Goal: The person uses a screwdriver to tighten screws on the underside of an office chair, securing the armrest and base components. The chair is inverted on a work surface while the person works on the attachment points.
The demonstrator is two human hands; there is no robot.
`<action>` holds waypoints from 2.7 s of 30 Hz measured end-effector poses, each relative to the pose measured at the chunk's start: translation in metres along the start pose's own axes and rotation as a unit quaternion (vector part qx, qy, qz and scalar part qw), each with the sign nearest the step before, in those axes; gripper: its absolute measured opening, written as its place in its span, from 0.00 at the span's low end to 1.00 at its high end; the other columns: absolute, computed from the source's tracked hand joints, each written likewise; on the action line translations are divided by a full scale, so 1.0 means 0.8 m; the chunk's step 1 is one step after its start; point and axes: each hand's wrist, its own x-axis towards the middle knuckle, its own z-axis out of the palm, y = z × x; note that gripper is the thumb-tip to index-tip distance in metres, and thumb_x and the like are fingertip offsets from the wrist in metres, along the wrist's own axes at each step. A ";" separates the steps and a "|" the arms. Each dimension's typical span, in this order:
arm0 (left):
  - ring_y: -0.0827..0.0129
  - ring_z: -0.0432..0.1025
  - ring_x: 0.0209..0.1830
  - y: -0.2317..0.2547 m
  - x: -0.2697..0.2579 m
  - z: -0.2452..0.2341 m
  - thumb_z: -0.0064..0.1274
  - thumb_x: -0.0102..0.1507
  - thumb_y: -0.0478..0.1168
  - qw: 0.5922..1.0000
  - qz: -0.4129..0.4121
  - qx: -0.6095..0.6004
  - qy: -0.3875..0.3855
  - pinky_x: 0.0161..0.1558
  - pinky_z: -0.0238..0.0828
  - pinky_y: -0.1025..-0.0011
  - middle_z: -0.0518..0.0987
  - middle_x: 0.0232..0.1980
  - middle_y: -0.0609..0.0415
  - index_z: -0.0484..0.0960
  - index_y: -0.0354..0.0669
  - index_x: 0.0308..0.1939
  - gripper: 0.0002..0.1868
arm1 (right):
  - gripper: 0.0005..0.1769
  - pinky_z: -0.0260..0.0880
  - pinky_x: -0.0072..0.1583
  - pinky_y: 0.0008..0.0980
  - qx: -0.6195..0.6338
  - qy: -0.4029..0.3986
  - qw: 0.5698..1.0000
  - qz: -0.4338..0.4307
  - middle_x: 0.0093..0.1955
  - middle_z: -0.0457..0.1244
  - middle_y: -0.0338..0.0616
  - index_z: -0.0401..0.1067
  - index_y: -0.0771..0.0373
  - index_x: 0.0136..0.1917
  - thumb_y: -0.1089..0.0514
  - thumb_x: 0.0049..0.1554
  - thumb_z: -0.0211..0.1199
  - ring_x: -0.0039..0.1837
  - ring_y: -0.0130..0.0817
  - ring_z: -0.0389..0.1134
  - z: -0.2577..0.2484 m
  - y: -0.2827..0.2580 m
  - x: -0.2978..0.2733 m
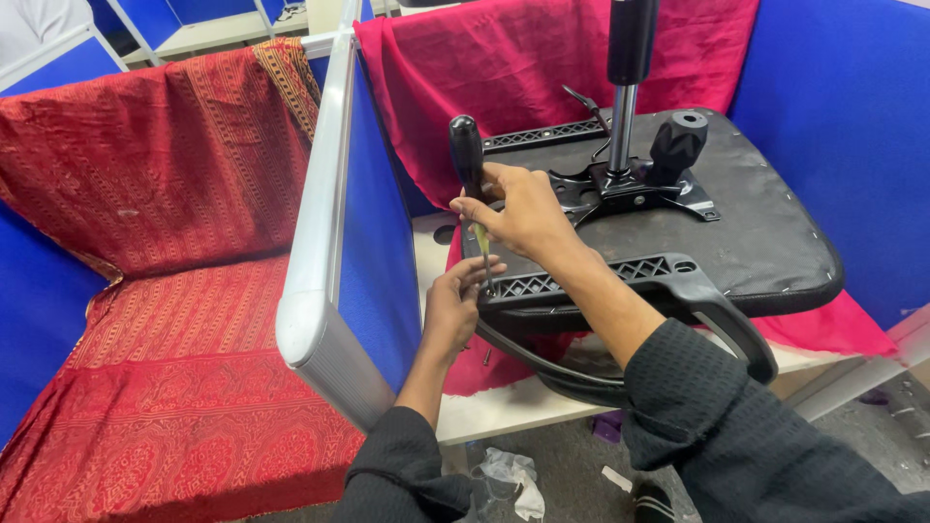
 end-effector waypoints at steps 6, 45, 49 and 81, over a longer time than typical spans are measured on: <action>0.75 0.73 0.65 -0.006 0.003 -0.005 0.38 0.66 0.22 0.997 0.002 -0.083 0.002 0.63 0.63 0.80 0.82 0.62 0.51 0.70 0.32 0.67 0.25 | 0.21 0.74 0.38 0.30 0.034 -0.012 0.999 0.020 0.42 0.74 0.47 0.77 0.65 0.55 0.50 0.54 0.72 0.39 0.26 0.74 -0.003 -0.014 -0.001; 0.74 0.82 0.36 0.006 -0.004 0.006 0.53 0.66 0.34 0.983 -0.005 0.172 0.068 0.43 0.75 0.73 0.88 0.35 0.54 0.89 0.42 0.41 0.08 | 0.12 0.78 0.49 0.29 0.198 -0.187 0.960 0.061 0.42 0.72 0.40 0.76 0.62 0.49 0.54 0.56 0.71 0.46 0.25 0.74 -0.031 0.015 0.004; 0.73 0.82 0.35 0.011 -0.005 0.008 0.54 0.65 0.35 0.980 -0.004 0.183 0.075 0.42 0.75 0.72 0.88 0.35 0.53 0.89 0.43 0.41 0.08 | 0.10 0.79 0.50 0.30 0.198 -0.240 0.949 0.054 0.44 0.71 0.37 0.75 0.61 0.49 0.53 0.57 0.69 0.48 0.26 0.74 -0.045 0.019 0.017; 0.73 0.81 0.33 0.015 0.003 0.009 0.45 0.65 0.28 0.993 0.035 0.063 0.096 0.42 0.78 0.73 0.84 0.28 0.51 0.84 0.32 0.36 0.10 | 0.22 0.43 0.28 0.29 0.433 -0.093 0.893 0.081 0.22 0.49 0.29 0.56 0.54 0.27 0.57 0.62 0.57 0.23 0.21 0.47 0.033 0.041 0.042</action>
